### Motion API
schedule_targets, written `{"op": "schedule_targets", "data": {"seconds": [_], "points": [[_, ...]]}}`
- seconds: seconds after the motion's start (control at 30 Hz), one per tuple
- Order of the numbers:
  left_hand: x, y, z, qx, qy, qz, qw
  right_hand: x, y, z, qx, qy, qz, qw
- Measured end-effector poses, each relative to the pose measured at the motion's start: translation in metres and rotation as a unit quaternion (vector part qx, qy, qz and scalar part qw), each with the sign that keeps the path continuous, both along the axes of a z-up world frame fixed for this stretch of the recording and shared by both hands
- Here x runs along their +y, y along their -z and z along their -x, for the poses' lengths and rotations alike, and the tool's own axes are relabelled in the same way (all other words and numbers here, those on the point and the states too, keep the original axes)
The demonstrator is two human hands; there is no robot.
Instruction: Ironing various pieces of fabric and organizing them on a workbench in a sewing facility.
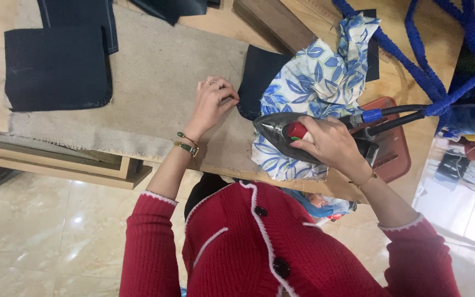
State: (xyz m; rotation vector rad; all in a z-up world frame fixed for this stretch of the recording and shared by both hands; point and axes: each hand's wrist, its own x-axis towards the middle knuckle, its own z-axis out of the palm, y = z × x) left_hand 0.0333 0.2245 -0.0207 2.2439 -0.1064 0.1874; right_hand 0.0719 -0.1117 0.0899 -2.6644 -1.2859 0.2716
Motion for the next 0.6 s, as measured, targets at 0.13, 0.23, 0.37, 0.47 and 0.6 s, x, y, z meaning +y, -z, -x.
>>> {"op": "schedule_targets", "data": {"seconds": [0.13, 0.23, 0.37, 0.47, 0.6], "points": [[0.002, 0.002, -0.001, 0.0, 0.006, -0.012, 1.0, 0.014, -0.019, -0.013, 0.062, 0.012, 0.032, 0.998], [0.003, 0.008, -0.001, 0.001, 0.009, -0.015, 1.0, 0.045, -0.047, -0.029, 0.157, 0.027, 0.064, 0.985], [0.002, 0.011, 0.0, 0.002, 0.002, -0.009, 1.0, 0.087, -0.046, -0.065, 0.161, 0.002, 0.069, 0.984], [0.001, 0.015, 0.0, -0.004, -0.005, -0.013, 1.0, 0.127, -0.022, -0.097, 0.176, -0.005, 0.056, 0.983], [0.001, 0.019, 0.0, -0.01, -0.003, -0.03, 0.999, 0.172, 0.013, -0.13, 0.204, 0.058, 0.024, 0.977]]}}
